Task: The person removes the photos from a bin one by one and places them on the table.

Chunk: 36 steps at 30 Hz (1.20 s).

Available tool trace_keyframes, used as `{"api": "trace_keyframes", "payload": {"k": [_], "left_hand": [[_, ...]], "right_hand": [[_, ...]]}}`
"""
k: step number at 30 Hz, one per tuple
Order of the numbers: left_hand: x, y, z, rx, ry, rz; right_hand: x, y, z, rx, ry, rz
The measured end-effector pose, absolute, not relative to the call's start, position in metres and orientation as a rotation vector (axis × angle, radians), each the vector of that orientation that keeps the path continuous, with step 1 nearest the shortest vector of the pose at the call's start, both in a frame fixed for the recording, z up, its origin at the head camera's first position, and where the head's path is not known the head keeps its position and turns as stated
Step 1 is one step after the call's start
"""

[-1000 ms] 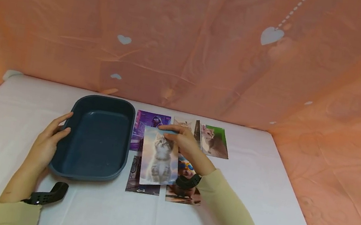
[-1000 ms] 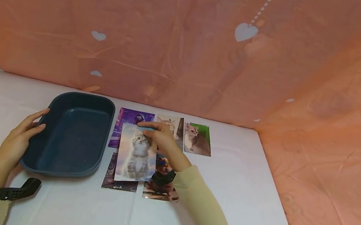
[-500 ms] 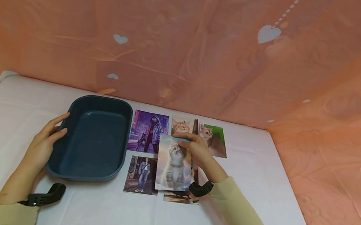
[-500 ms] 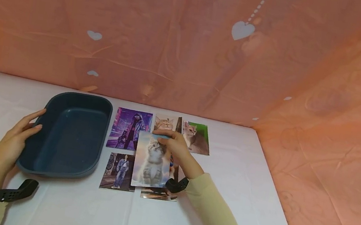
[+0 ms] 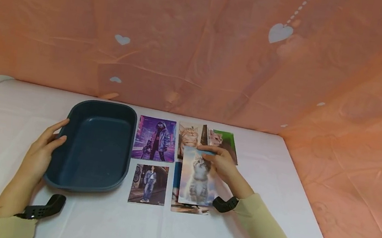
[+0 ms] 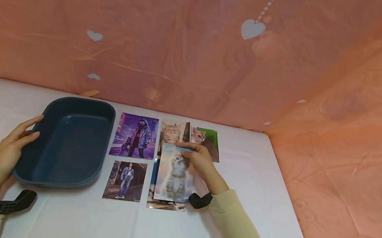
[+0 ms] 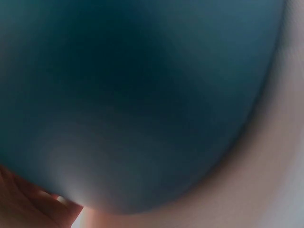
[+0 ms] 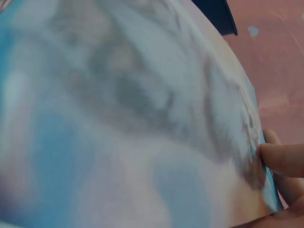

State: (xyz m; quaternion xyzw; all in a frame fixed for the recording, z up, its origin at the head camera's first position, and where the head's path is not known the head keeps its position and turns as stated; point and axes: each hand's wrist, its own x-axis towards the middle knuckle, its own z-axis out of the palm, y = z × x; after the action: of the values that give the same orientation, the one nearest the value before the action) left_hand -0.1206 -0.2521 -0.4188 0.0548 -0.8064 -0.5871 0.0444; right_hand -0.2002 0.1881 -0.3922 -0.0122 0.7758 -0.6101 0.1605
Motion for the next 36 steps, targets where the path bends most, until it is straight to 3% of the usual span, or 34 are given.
{"api": "trace_keyframes", "payload": {"k": [19, 36], "left_hand": [[-0.12, -0.255, -0.422, 0.142, -2.436, -1.805], [-0.12, -0.253, -0.422, 0.143, -2.422, -1.829]], "right_hand": [[-0.189, 0.251, -0.399, 0.023, 2.31, -1.664], [-0.182, 0.276, -0.401, 0.008, 2.321, -1.559]]}}
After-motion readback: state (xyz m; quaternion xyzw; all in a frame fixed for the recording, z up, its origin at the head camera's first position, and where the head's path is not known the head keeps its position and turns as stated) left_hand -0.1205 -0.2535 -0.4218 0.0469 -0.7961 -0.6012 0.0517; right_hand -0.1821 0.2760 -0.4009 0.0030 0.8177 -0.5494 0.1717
